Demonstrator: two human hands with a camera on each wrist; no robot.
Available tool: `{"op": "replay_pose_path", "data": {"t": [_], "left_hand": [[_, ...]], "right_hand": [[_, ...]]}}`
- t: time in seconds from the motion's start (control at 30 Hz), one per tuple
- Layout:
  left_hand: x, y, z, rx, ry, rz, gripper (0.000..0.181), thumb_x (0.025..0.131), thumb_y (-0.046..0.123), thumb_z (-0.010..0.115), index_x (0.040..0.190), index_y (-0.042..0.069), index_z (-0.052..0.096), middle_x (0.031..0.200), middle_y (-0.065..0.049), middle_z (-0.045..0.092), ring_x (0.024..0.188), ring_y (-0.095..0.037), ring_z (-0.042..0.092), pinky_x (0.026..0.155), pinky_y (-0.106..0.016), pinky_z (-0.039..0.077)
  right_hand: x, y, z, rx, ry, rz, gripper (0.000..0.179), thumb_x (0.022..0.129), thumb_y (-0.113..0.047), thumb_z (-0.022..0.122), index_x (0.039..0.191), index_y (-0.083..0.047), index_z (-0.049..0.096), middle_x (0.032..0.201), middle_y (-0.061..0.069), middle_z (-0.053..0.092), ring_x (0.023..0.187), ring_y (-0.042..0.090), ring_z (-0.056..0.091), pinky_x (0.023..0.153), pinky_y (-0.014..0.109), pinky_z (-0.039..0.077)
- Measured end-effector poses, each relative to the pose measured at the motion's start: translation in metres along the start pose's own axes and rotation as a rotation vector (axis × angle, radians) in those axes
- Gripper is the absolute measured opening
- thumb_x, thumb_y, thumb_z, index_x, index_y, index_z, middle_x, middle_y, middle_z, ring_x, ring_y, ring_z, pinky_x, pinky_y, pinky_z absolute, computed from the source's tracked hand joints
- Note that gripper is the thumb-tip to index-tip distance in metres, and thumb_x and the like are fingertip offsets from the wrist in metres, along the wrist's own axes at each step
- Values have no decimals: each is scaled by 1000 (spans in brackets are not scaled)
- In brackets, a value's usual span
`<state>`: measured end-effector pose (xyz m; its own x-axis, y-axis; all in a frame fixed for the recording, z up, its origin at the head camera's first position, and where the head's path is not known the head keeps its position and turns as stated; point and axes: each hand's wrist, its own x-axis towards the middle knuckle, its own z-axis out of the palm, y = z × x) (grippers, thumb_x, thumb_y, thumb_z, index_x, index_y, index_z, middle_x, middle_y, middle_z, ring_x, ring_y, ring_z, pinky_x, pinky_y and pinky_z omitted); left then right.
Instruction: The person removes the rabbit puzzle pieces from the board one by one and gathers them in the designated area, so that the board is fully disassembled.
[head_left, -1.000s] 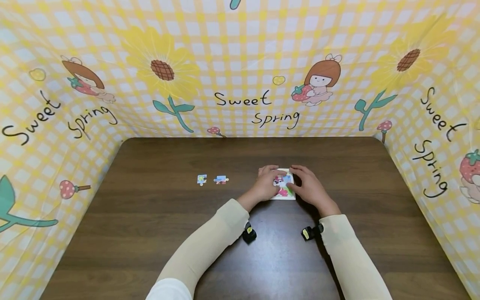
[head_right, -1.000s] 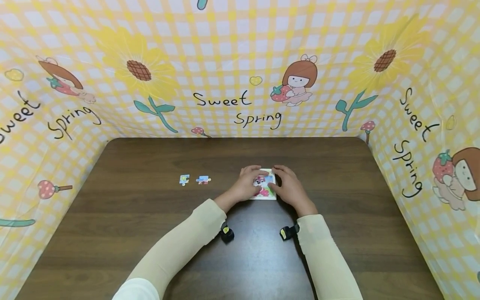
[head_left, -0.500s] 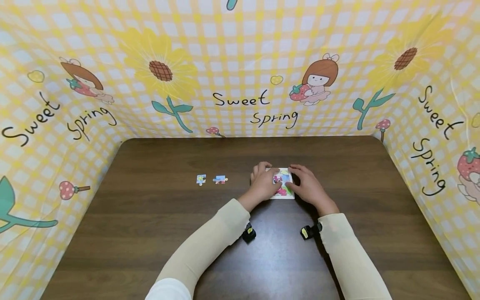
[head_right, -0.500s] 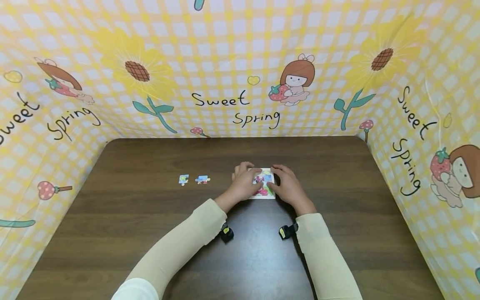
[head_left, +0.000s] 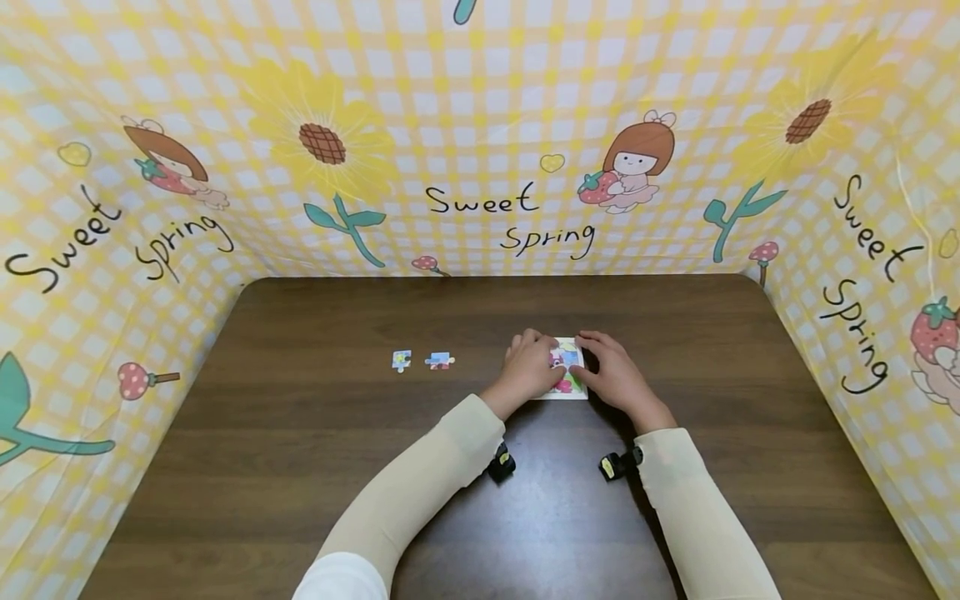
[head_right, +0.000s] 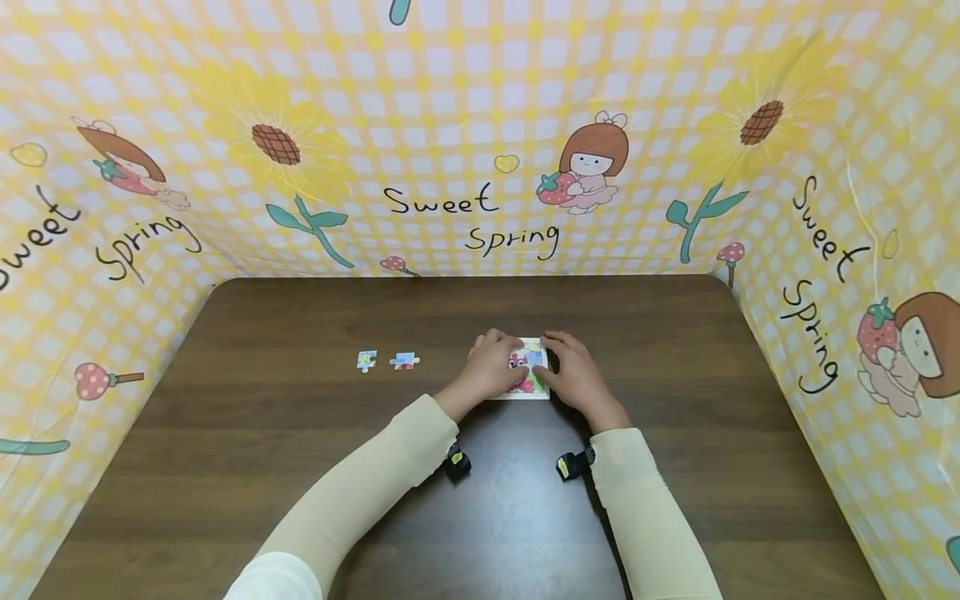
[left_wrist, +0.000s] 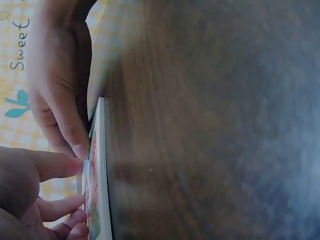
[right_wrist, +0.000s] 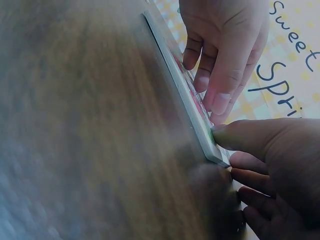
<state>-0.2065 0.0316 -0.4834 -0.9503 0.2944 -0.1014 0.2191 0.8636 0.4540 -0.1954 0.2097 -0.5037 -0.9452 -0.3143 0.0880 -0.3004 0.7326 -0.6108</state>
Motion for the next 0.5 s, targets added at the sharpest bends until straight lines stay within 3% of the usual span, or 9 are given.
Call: {"op": "replay_pose_path", "data": {"t": [0.23,0.5], "left_hand": [[1,-3,2,-36,6,-3,45,91,34,65,132,15,62,132,-8,51,117,-24,44,94,-41,38],[3,-11,4,-148,-9,6,41,96,33,60,134,17,61,133,-7,52,121,-26,44,97,-44,35]], "right_hand": [[0,1,2,-3,-2,-5,55,92,-20,68,138,4,50,146,19,42,134,38,36,108,53,30],[0,2,2,-12,-6,-7,56,92,-22,67,138,5,49,146,19,41,135,38,36,108,54,30]]}}
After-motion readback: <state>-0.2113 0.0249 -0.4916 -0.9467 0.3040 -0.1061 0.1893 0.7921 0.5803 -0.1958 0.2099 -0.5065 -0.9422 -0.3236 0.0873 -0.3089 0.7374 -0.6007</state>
